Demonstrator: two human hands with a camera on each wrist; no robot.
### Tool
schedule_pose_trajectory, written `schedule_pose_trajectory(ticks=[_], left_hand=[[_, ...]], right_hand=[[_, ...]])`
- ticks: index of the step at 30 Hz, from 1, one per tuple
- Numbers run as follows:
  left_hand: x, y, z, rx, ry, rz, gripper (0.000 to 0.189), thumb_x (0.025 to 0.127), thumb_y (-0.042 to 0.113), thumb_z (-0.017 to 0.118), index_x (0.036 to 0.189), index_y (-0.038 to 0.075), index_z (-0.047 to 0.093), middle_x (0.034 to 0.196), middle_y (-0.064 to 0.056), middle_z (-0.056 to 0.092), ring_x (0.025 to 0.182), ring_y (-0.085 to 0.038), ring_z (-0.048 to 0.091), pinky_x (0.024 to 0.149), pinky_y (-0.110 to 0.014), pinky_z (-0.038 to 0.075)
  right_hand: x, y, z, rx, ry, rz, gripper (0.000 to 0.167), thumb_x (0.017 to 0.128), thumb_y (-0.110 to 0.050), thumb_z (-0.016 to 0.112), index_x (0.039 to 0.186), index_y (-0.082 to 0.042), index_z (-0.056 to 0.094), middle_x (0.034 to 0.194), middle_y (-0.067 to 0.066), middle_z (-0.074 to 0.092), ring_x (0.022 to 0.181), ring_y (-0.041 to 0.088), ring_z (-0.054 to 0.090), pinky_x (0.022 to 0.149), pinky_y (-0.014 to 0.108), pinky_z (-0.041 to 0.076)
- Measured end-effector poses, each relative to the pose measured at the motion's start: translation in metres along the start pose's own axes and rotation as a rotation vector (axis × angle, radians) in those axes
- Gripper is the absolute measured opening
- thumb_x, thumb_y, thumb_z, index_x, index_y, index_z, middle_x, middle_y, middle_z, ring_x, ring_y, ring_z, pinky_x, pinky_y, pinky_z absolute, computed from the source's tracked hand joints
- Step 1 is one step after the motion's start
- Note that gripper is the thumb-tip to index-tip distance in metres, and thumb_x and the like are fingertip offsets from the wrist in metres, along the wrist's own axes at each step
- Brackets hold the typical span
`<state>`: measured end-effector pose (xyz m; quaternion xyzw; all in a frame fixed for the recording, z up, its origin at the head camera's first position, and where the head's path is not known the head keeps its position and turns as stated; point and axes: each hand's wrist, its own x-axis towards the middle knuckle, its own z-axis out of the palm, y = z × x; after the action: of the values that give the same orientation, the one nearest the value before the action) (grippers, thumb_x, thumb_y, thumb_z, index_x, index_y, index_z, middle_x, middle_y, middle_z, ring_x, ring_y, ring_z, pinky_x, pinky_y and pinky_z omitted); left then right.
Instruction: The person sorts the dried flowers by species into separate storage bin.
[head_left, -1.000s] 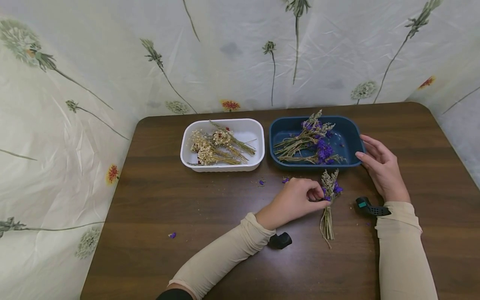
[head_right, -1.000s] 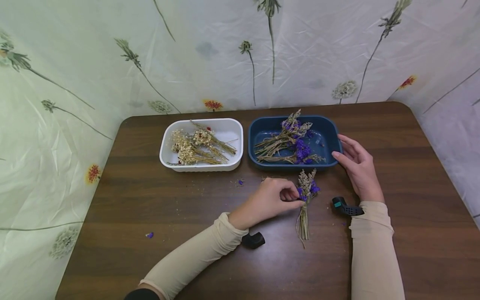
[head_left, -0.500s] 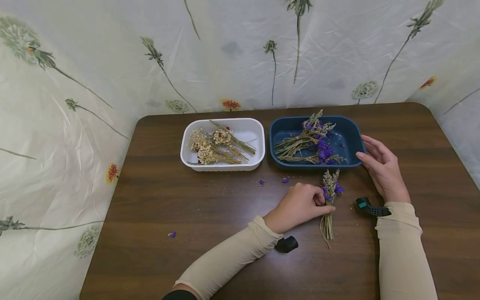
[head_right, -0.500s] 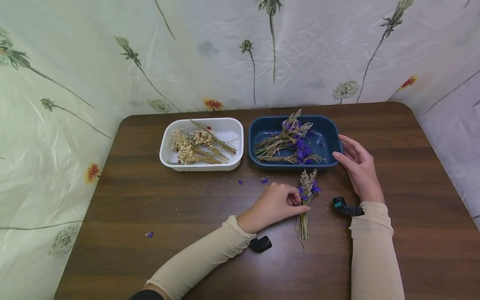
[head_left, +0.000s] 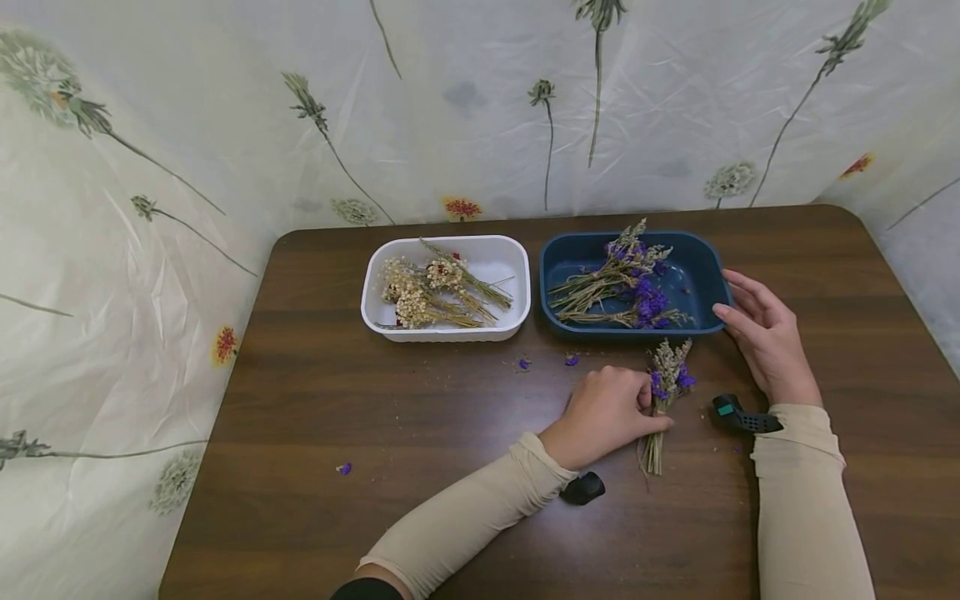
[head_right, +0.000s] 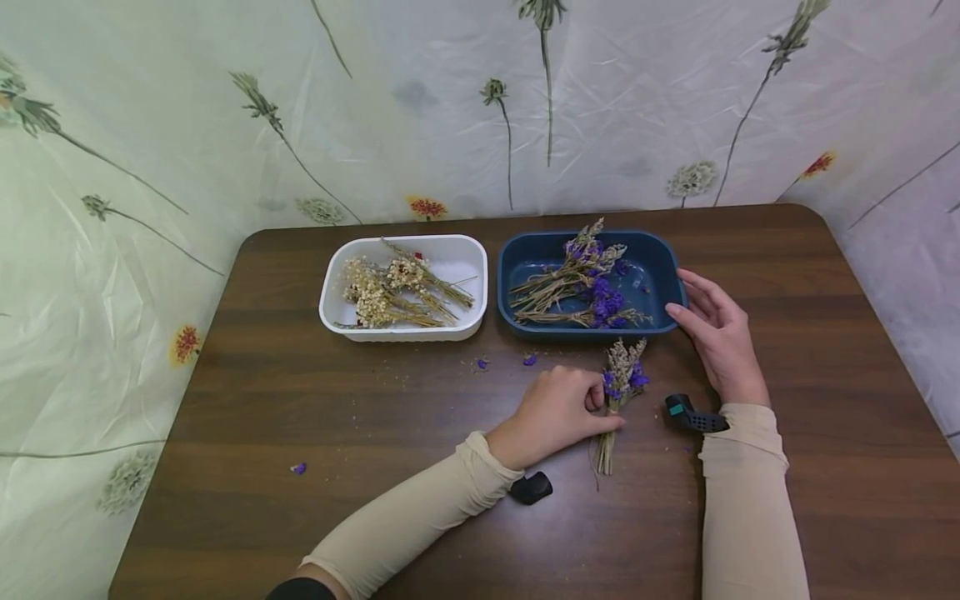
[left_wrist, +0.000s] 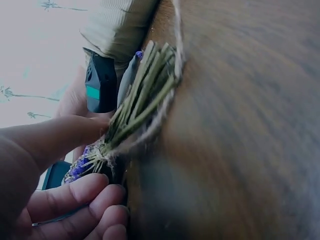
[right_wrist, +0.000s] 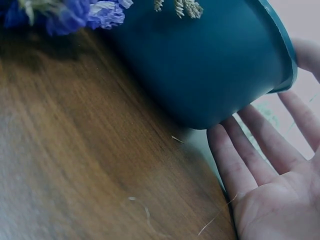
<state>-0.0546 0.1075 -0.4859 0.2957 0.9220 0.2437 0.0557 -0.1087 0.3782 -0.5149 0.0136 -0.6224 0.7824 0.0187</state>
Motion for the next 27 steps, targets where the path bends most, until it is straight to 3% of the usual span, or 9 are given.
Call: schedule_pose_trajectory(ticks=[13,27], left_hand=[[0.003,-0.010,-0.005,-0.119,-0.082,-0.013,0.014,0.085,0.034,0.083,0.090,0.026,0.073,0.083,0.019,0.068,0.070,0.013,0.050,0.068,-0.006,0.040],[0.003,-0.014,-0.014,-0.145,-0.115,-0.007,0.010,0.086,0.029,0.083,0.091,0.024,0.076,0.084,0.018,0.071,0.072,0.013,0.054,0.069,-0.006,0.040]], right_hand=[[0.000,0.000,0.000,0.011,-0.002,0.012,0.058,0.101,0.001,0.060,0.157,-0.006,0.043,0.150,0.005,0.054,0.127,0.011,0.062,0.096,0.017,0.054],[-0.001,-0.002,0.001,-0.017,0.005,0.019,0.056,0.103,-0.001,0.059,0.157,-0.008,0.044,0.152,0.005,0.051,0.130,0.010,0.056,0.095,0.012,0.053]])
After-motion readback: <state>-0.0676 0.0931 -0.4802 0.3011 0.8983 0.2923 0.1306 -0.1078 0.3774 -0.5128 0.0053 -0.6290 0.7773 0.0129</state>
